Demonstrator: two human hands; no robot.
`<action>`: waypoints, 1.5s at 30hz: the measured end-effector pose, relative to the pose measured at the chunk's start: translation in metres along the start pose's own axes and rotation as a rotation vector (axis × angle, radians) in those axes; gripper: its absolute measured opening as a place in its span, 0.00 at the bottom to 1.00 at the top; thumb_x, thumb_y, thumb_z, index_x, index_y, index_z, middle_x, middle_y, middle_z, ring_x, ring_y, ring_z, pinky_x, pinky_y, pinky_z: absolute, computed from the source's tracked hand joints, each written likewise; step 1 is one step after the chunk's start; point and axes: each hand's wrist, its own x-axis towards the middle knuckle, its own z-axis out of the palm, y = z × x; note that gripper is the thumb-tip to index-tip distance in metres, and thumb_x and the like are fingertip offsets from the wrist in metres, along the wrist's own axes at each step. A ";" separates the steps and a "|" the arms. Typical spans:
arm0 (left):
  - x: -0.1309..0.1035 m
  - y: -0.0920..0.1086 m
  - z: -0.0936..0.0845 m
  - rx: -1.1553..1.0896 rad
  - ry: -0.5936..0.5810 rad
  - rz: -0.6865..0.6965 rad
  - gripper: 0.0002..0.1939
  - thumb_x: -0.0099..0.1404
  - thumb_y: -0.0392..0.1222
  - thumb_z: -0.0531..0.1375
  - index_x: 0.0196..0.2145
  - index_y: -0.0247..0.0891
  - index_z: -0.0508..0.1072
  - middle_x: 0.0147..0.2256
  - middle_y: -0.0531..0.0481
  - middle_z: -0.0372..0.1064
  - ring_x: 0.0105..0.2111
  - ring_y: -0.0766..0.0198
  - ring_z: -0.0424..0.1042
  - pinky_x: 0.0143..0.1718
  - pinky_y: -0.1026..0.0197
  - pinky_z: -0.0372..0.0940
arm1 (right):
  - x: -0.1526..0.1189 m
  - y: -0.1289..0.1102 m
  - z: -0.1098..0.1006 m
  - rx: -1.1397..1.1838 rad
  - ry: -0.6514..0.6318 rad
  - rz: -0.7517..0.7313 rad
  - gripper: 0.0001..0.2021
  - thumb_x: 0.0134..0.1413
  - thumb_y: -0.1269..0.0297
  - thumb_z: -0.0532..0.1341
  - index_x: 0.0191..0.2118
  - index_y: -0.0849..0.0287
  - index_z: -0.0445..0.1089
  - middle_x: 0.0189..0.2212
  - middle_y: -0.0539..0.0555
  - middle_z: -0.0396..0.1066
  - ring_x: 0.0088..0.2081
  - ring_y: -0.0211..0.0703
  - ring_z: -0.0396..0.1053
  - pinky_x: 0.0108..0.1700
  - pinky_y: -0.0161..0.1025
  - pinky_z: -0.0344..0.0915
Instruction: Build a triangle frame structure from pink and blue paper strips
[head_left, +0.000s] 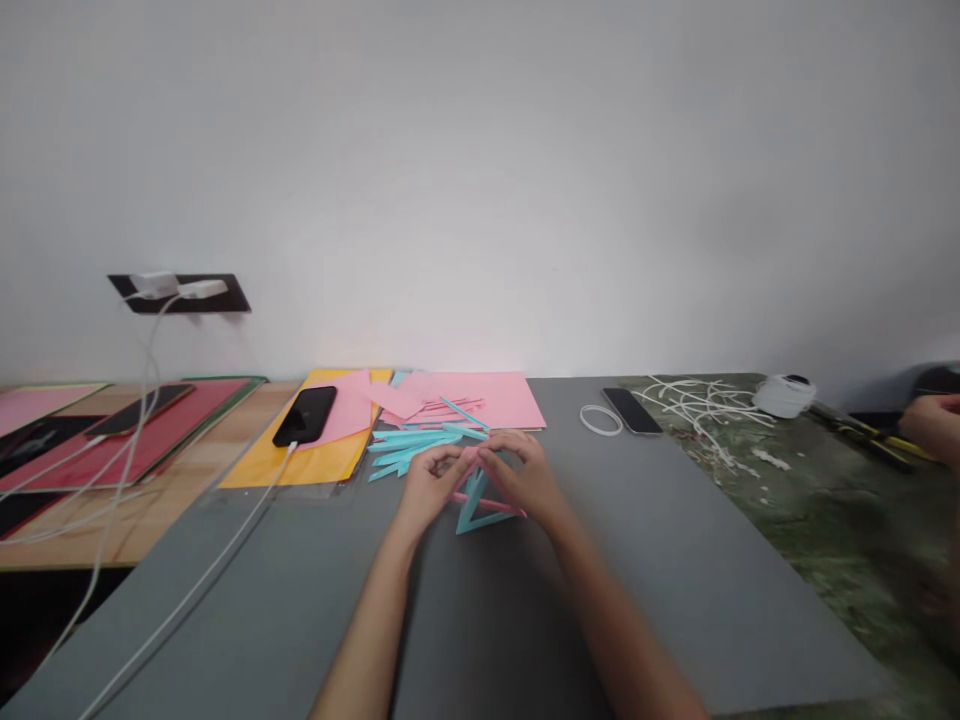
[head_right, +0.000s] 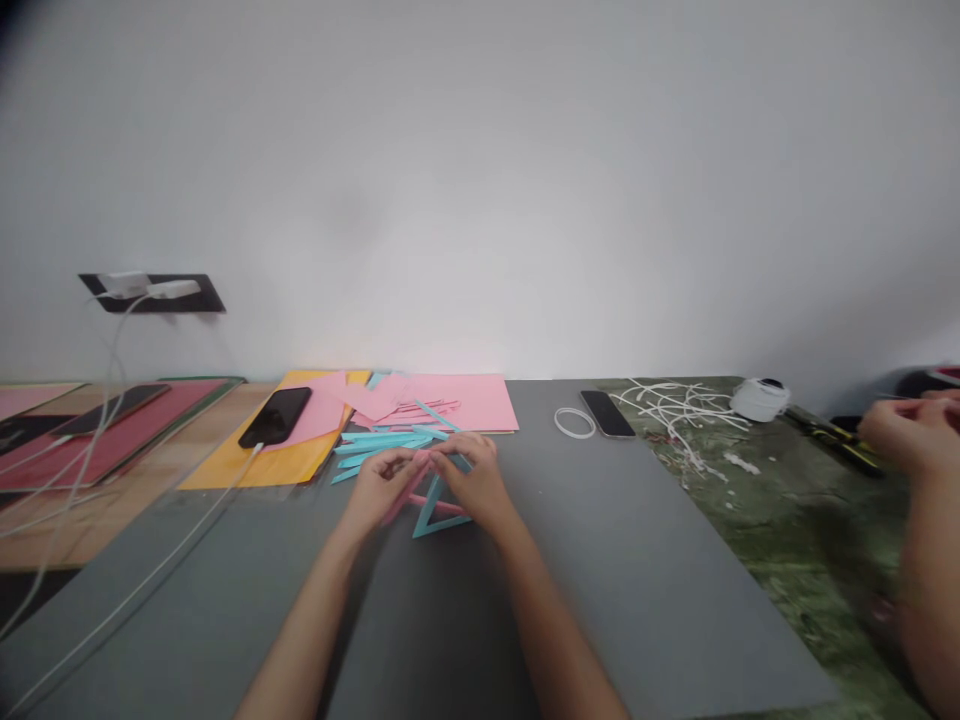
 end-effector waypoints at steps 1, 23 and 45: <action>0.000 0.000 0.000 -0.034 -0.004 -0.017 0.12 0.51 0.48 0.63 0.27 0.35 0.75 0.26 0.49 0.72 0.27 0.65 0.69 0.29 0.65 0.63 | 0.000 0.000 0.000 0.002 0.004 0.002 0.05 0.49 0.61 0.61 0.28 0.53 0.73 0.30 0.51 0.75 0.41 0.46 0.69 0.49 0.46 0.57; -0.005 -0.006 0.008 0.467 0.278 0.543 0.05 0.57 0.41 0.60 0.31 0.41 0.74 0.31 0.50 0.72 0.35 0.62 0.69 0.40 0.58 0.62 | 0.000 -0.002 0.001 -0.085 -0.036 -0.100 0.08 0.56 0.58 0.54 0.33 0.54 0.66 0.35 0.50 0.70 0.43 0.42 0.65 0.50 0.42 0.51; -0.008 -0.006 0.008 0.712 0.305 0.524 0.06 0.61 0.42 0.55 0.32 0.43 0.72 0.34 0.51 0.74 0.37 0.60 0.70 0.42 0.56 0.52 | 0.001 -0.001 0.002 -0.041 0.051 -0.041 0.06 0.46 0.58 0.63 0.25 0.53 0.71 0.30 0.51 0.72 0.38 0.44 0.68 0.49 0.46 0.54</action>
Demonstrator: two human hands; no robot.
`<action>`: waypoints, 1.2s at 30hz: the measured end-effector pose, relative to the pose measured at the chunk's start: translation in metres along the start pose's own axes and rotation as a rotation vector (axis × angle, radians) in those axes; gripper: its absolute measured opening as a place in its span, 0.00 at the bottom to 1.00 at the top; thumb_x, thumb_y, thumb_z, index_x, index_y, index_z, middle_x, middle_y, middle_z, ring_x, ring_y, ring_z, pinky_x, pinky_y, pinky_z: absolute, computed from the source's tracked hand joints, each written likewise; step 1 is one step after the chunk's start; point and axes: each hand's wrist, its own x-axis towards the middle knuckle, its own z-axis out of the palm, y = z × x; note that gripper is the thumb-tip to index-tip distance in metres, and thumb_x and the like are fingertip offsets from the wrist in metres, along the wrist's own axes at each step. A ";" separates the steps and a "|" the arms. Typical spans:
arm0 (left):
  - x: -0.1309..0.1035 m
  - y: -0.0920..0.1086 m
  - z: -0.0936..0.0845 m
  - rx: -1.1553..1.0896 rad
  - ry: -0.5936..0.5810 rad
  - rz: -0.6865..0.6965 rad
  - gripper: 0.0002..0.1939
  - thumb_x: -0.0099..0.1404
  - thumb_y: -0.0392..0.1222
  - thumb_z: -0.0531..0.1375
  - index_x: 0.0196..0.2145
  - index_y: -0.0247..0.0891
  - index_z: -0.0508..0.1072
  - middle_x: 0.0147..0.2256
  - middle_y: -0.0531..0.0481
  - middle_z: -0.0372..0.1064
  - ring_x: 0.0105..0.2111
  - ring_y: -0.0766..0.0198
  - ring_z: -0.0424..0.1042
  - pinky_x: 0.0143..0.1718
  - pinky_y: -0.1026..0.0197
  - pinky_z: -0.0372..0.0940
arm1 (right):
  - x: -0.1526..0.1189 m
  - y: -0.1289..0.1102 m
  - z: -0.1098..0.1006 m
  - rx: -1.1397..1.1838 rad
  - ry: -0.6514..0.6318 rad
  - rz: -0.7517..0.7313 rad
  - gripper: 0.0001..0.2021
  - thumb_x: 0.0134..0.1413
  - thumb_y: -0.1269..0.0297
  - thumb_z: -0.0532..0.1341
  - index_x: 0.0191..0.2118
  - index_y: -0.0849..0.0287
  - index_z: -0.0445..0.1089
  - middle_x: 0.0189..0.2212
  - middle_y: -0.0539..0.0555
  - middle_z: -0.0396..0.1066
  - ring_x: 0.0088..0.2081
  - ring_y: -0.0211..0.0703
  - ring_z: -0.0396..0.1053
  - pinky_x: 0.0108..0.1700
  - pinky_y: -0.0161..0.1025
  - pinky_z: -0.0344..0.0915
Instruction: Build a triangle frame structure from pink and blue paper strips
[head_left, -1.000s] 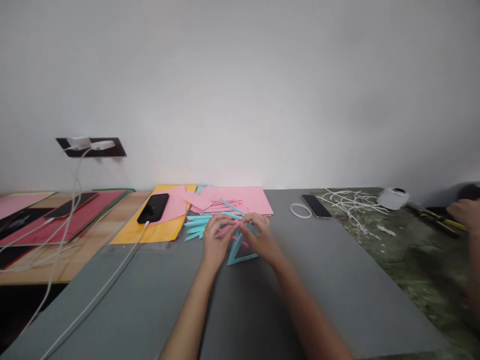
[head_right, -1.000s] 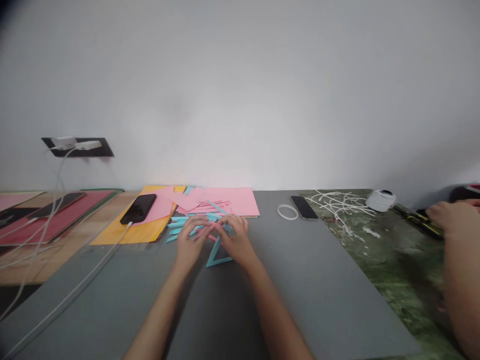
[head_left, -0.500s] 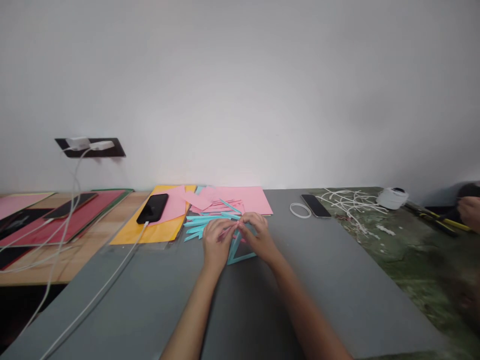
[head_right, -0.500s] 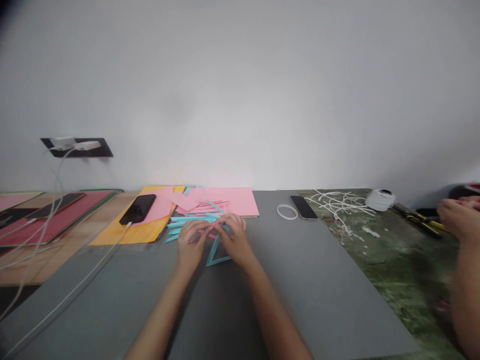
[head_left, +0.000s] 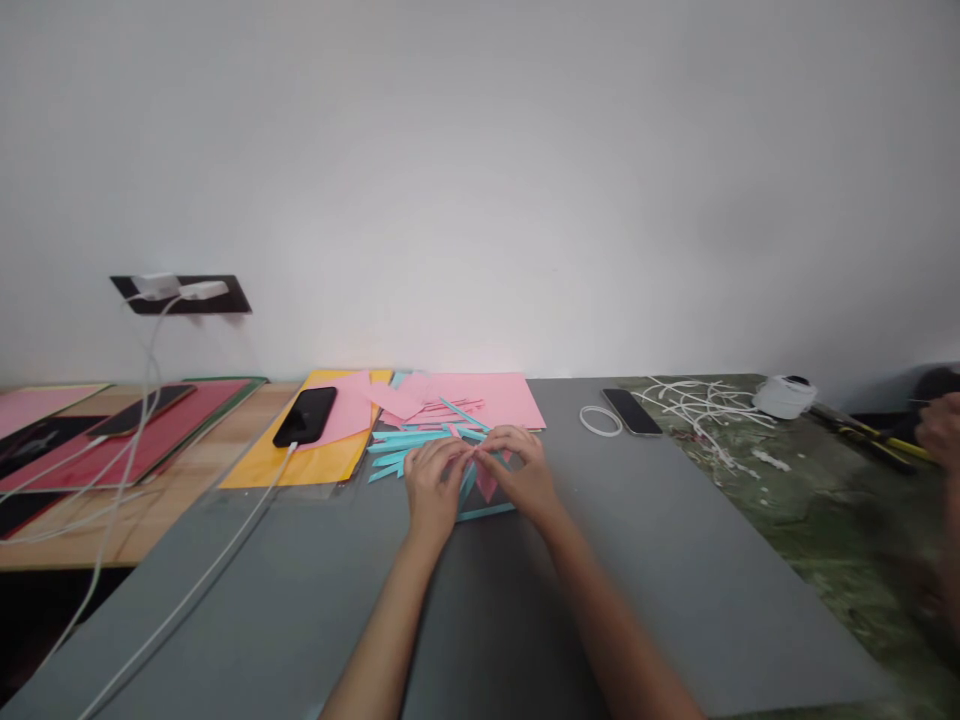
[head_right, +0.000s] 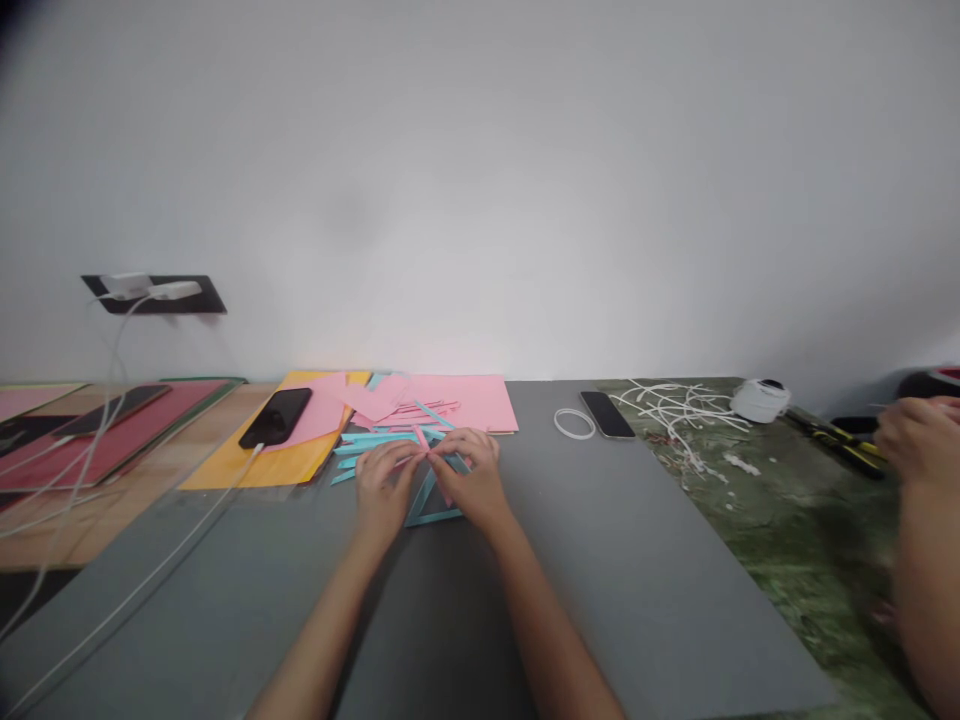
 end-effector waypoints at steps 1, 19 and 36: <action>0.000 -0.001 0.000 -0.008 0.000 -0.006 0.06 0.61 0.42 0.55 0.31 0.43 0.72 0.34 0.51 0.74 0.37 0.60 0.70 0.42 0.56 0.52 | 0.000 0.000 0.000 0.003 -0.007 -0.002 0.06 0.46 0.58 0.62 0.25 0.53 0.71 0.30 0.51 0.73 0.38 0.44 0.68 0.48 0.46 0.54; -0.002 -0.019 0.010 -0.065 0.296 -0.427 0.25 0.54 0.51 0.60 0.48 0.40 0.64 0.49 0.42 0.62 0.50 0.54 0.60 0.51 0.51 0.51 | 0.000 0.006 0.000 0.091 0.103 0.105 0.09 0.51 0.57 0.57 0.28 0.55 0.69 0.31 0.52 0.71 0.39 0.44 0.67 0.49 0.46 0.57; -0.003 -0.046 0.018 -0.726 -0.092 -0.810 0.20 0.57 0.52 0.54 0.43 0.39 0.72 0.46 0.44 0.70 0.43 0.57 0.69 0.33 0.61 0.62 | 0.002 0.057 0.006 0.777 0.153 0.600 0.17 0.42 0.50 0.62 0.34 0.58 0.71 0.30 0.54 0.73 0.32 0.45 0.69 0.31 0.39 0.65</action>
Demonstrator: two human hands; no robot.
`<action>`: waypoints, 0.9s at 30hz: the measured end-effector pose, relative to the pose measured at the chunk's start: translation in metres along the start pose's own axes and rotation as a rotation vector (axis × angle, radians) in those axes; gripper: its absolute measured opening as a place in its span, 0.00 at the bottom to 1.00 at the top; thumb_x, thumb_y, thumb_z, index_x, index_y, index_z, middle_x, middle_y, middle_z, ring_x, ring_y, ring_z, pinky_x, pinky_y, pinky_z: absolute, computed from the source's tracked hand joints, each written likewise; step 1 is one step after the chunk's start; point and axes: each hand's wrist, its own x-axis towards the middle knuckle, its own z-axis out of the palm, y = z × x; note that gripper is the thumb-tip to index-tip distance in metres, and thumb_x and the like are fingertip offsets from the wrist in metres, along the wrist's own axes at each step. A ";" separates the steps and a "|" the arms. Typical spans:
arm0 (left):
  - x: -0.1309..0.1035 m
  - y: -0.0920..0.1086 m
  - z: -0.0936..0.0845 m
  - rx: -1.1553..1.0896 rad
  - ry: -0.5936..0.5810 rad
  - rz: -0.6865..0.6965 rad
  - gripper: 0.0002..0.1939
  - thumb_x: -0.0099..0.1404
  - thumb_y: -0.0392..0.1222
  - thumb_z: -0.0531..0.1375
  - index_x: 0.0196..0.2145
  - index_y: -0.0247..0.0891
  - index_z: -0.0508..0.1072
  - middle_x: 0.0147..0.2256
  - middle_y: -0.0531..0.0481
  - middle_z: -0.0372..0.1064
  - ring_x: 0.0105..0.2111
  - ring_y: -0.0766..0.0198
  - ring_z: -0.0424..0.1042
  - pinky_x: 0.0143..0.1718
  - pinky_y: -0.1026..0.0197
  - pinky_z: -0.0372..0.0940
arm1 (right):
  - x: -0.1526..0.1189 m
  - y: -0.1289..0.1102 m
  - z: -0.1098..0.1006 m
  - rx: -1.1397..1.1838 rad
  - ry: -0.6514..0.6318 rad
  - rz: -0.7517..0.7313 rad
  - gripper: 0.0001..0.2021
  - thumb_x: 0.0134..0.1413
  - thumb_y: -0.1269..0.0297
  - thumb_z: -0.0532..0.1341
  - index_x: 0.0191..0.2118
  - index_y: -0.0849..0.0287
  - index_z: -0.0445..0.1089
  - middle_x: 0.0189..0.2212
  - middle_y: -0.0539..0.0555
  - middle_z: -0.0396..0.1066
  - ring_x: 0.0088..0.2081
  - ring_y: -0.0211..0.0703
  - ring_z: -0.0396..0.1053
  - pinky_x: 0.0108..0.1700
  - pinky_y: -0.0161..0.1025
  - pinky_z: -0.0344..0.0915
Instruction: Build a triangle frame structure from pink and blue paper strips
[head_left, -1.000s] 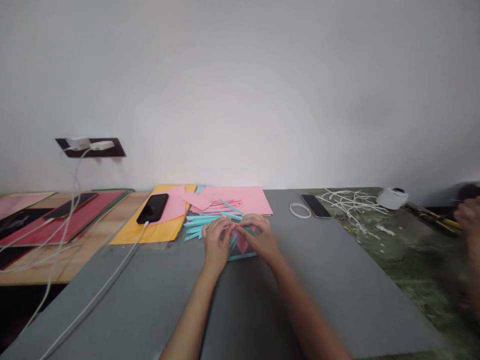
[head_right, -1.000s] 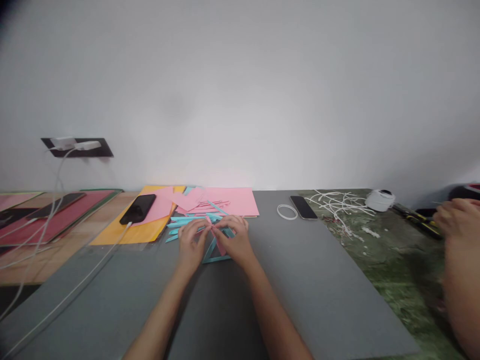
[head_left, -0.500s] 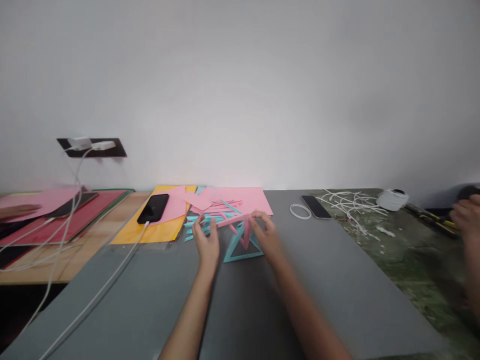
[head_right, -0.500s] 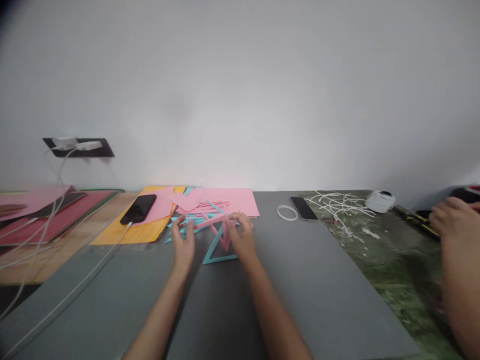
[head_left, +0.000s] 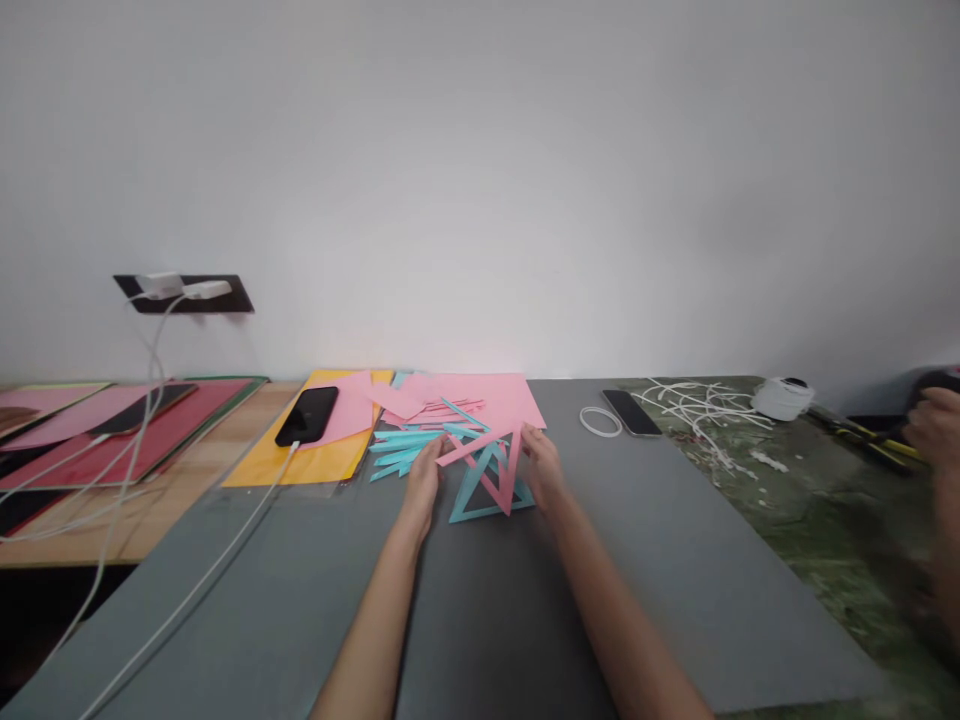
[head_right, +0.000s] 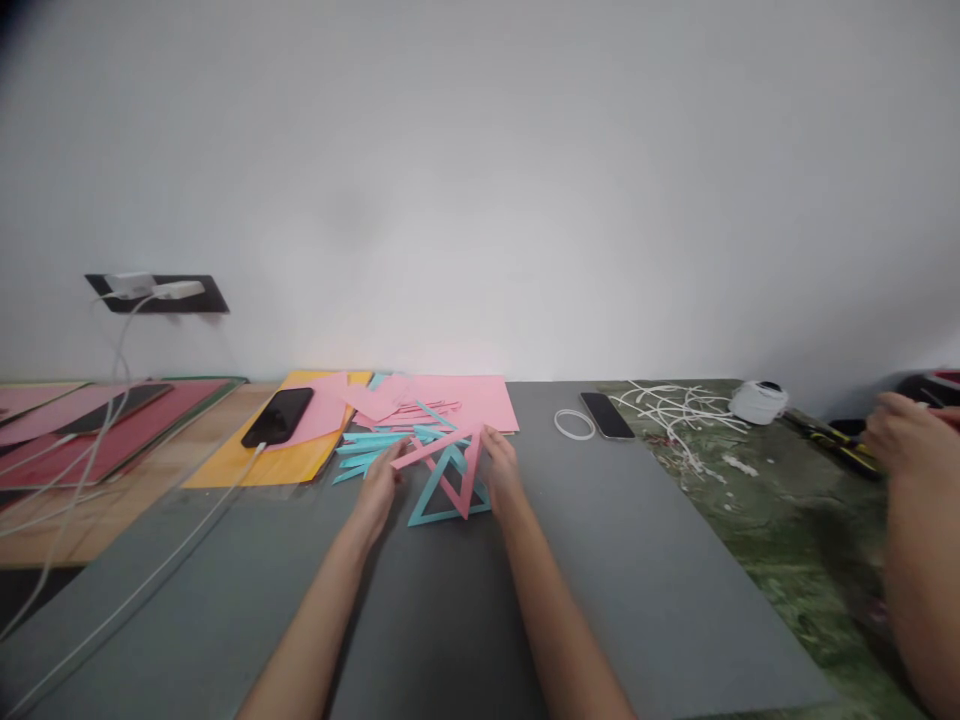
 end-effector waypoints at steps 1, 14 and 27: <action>-0.001 0.001 0.001 -0.001 -0.005 0.010 0.19 0.56 0.51 0.56 0.42 0.38 0.72 0.47 0.43 0.69 0.44 0.56 0.68 0.35 0.60 0.62 | 0.000 0.000 0.000 0.004 0.009 0.004 0.17 0.42 0.50 0.62 0.34 0.58 0.71 0.31 0.54 0.73 0.33 0.45 0.70 0.31 0.39 0.65; -0.002 0.001 0.005 -0.222 -0.091 0.038 0.20 0.53 0.51 0.61 0.40 0.36 0.70 0.43 0.43 0.71 0.44 0.59 0.69 0.44 0.58 0.63 | -0.020 -0.026 0.011 -0.391 0.210 -0.401 0.17 0.48 0.59 0.57 0.45 0.57 0.66 0.46 0.56 0.67 0.50 0.48 0.62 0.51 0.46 0.57; -0.003 0.005 0.007 -0.288 -0.098 0.037 0.19 0.49 0.48 0.64 0.39 0.38 0.71 0.40 0.46 0.72 0.42 0.61 0.70 0.45 0.59 0.62 | -0.027 -0.080 0.045 -0.876 -0.647 -0.464 0.06 0.51 0.63 0.58 0.34 0.55 0.71 0.34 0.51 0.73 0.39 0.41 0.68 0.46 0.41 0.60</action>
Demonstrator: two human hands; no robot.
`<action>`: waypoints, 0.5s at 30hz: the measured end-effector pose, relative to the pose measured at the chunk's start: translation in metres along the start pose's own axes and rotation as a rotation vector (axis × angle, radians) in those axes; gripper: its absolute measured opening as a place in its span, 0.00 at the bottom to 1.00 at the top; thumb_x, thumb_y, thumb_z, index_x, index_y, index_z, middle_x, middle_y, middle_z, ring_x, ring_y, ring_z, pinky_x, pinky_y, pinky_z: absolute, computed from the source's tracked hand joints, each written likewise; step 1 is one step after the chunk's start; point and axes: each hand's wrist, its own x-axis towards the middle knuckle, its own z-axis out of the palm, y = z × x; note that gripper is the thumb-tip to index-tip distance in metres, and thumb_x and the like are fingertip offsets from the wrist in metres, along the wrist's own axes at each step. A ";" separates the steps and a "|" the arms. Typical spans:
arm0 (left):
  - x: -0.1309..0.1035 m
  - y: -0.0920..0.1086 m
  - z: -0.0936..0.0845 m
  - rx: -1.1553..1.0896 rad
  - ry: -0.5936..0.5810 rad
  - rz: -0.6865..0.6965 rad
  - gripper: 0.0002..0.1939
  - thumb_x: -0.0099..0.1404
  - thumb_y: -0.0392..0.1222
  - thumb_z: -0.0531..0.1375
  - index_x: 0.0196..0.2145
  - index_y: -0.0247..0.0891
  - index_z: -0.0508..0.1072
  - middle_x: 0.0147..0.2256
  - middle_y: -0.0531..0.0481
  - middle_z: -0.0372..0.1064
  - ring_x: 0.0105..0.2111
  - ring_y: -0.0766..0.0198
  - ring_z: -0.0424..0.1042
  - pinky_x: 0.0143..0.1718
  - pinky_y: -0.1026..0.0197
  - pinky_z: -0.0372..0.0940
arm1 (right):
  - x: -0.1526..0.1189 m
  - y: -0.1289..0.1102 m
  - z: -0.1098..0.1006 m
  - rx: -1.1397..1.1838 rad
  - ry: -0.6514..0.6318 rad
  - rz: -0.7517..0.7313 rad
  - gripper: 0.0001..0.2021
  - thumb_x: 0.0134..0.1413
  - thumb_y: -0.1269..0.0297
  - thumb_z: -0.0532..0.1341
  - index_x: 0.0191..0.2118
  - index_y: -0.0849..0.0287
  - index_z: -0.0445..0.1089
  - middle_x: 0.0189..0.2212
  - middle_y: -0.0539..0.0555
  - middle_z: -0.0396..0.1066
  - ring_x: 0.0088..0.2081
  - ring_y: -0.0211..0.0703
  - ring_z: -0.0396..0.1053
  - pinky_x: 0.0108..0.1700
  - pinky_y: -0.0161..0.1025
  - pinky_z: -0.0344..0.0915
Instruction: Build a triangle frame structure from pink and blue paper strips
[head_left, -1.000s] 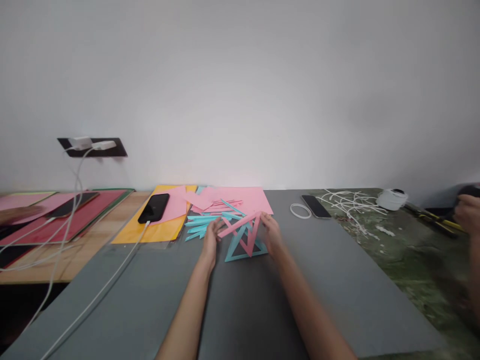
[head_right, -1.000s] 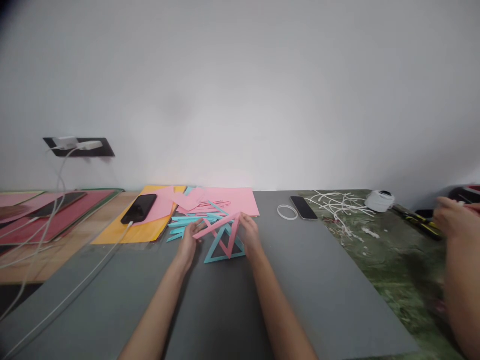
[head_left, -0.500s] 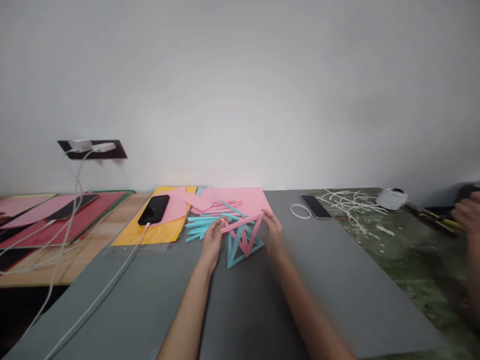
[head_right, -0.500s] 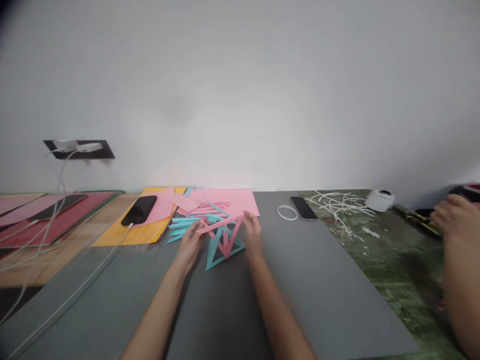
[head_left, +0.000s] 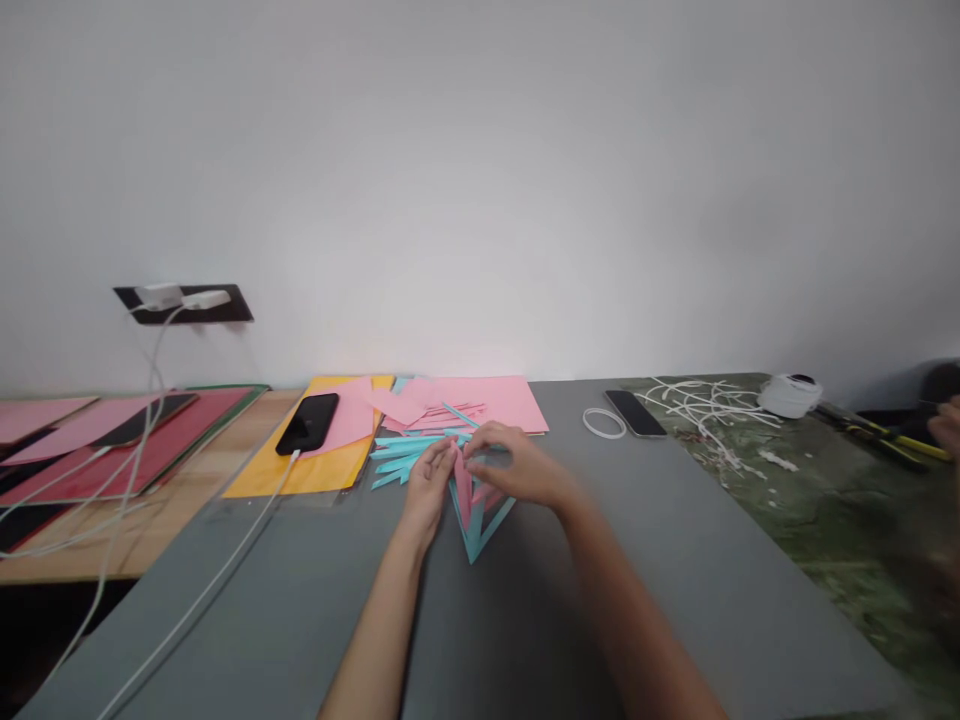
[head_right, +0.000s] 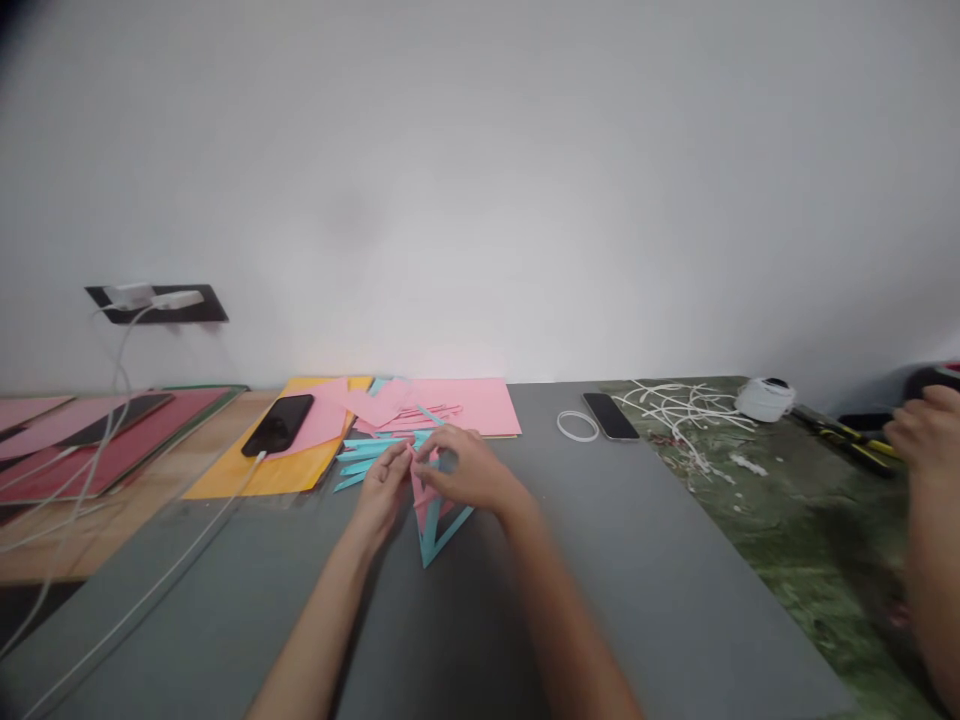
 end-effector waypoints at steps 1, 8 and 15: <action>0.000 -0.001 0.000 -0.007 0.004 -0.003 0.20 0.49 0.48 0.65 0.39 0.38 0.71 0.40 0.46 0.72 0.42 0.61 0.70 0.45 0.59 0.62 | -0.002 0.002 -0.002 0.008 -0.048 -0.004 0.06 0.50 0.62 0.59 0.34 0.54 0.71 0.34 0.50 0.73 0.40 0.41 0.68 0.47 0.41 0.60; -0.001 0.000 0.002 -0.073 0.016 -0.031 0.20 0.46 0.47 0.67 0.37 0.37 0.72 0.35 0.49 0.73 0.37 0.64 0.71 0.44 0.61 0.61 | -0.005 0.008 -0.013 -0.019 -0.234 -0.066 0.10 0.38 0.58 0.67 0.30 0.55 0.71 0.40 0.51 0.70 0.46 0.43 0.66 0.58 0.48 0.46; -0.002 0.001 0.000 -0.072 -0.043 -0.028 0.18 0.47 0.43 0.67 0.37 0.37 0.73 0.32 0.51 0.72 0.33 0.70 0.70 0.41 0.67 0.60 | 0.005 0.012 -0.007 0.131 -0.100 0.062 0.06 0.45 0.63 0.61 0.28 0.59 0.67 0.28 0.50 0.69 0.33 0.39 0.66 0.40 0.37 0.62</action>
